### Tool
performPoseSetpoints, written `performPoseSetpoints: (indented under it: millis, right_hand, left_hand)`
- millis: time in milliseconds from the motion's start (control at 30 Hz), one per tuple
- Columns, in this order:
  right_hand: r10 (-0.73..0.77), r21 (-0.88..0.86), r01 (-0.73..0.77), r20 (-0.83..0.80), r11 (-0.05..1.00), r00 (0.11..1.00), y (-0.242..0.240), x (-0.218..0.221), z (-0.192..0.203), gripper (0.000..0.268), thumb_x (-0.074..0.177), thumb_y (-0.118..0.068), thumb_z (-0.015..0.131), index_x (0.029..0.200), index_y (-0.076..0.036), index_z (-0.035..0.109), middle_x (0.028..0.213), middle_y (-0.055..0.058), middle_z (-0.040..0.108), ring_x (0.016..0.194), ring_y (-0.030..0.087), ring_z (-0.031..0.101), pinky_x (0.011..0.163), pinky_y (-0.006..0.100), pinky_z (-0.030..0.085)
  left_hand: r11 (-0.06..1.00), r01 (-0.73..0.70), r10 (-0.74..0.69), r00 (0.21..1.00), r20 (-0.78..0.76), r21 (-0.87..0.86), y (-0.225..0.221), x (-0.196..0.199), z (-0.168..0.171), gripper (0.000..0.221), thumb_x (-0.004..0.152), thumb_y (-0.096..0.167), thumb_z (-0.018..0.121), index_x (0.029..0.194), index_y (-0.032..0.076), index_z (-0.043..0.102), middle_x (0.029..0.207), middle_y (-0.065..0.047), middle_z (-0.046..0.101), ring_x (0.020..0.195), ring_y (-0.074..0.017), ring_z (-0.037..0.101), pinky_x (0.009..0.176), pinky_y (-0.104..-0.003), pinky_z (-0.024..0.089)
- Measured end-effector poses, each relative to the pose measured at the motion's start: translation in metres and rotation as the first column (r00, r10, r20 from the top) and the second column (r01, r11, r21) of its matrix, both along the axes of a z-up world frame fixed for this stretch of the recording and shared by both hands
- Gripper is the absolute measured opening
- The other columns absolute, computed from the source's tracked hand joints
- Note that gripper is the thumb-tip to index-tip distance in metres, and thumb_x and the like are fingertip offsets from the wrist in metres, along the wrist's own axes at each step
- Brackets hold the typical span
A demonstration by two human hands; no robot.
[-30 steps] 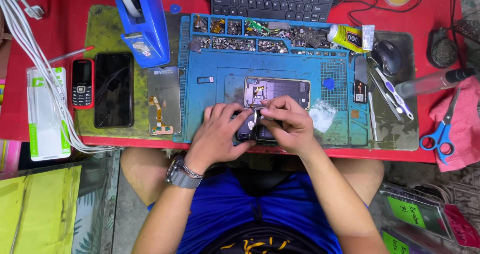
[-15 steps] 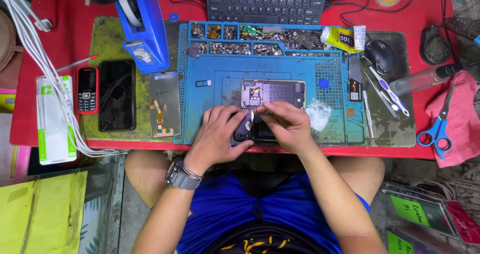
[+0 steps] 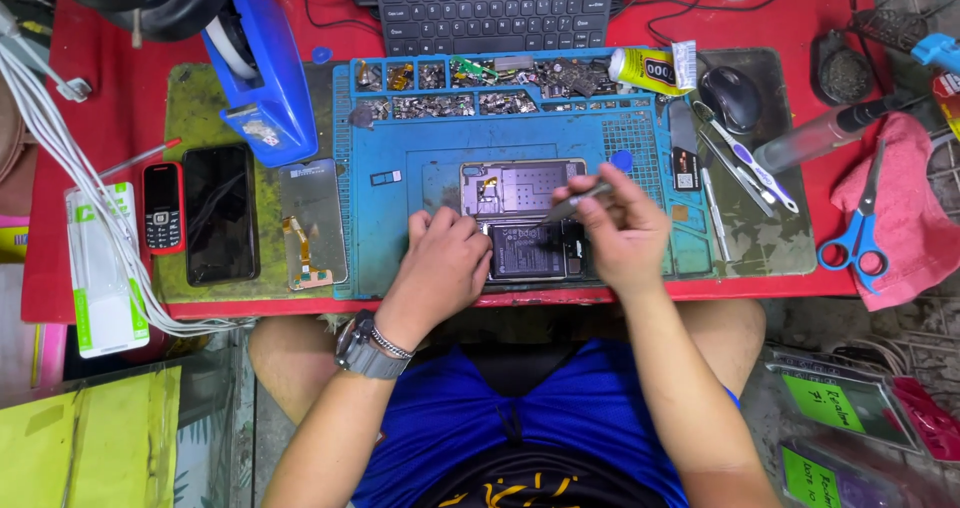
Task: The person cleans the back of a smartphone with a cloth, then uses a prying tool to separate the back cover from the frame. They lift the cover to reveal the internal components, including the battery and circuit board, and continue to work on the device with a screwdriver.
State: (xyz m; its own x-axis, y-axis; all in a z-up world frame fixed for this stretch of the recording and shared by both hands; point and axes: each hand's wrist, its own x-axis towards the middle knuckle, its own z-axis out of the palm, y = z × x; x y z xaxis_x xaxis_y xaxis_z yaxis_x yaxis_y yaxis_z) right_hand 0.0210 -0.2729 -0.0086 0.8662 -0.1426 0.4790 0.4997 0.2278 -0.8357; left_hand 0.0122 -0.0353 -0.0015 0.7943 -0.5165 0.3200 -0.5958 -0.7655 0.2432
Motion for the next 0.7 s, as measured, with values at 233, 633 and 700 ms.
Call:
performPoseSetpoints:
  millis: [233, 633, 700]
  right_hand:
    - [-0.097, 0.257, 0.125, -0.120, 0.958, 0.988, -0.073, 0.010, -0.045, 0.048, 0.103, 0.011, 0.054, 0.146, -0.010, 0.051, 0.124, 0.022, 0.069, 0.108, 0.039, 0.073, 0.096, 0.059, 0.066]
    - [-0.076, 0.379, 0.169, -0.248, 0.910, 0.966, -0.074, 0.010, -0.048, 0.049, 0.101, 0.011, 0.057, 0.146, -0.006, 0.050, 0.121, 0.023, 0.070, 0.103, 0.040, 0.074, 0.094, 0.063, 0.065]
    - [-0.080, 0.365, 0.175, -0.261, 0.914, 0.962, -0.073, 0.009, -0.048, 0.048, 0.100, 0.010, 0.057, 0.145, -0.005, 0.051, 0.121, 0.024, 0.070, 0.104, 0.040, 0.074, 0.094, 0.064, 0.065]
  left_hand:
    - [0.969, 0.110, -0.139, 0.983, 0.121, 0.223, -0.008, 0.011, -0.002, 0.010, 0.078, 0.019, 0.062, 0.077, 0.011, 0.067, 0.076, -0.008, 0.060, 0.087, -0.0293, 0.057, 0.084, -0.050, 0.039]
    - [0.979, 0.121, -0.095, 0.984, -0.154, 0.166, -0.031, 0.066, 0.016, 0.024, 0.095, 0.029, 0.054, 0.090, 0.008, 0.064, 0.086, -0.007, 0.056, 0.096, -0.0285, 0.052, 0.087, -0.046, 0.036]
    - [0.977, 0.127, -0.081, 0.963, -0.256, 0.169, -0.041, 0.075, 0.023, 0.026, 0.099, 0.028, 0.049, 0.092, 0.012, 0.069, 0.083, -0.001, 0.056, 0.094, -0.0224, 0.049, 0.088, -0.043, 0.034]
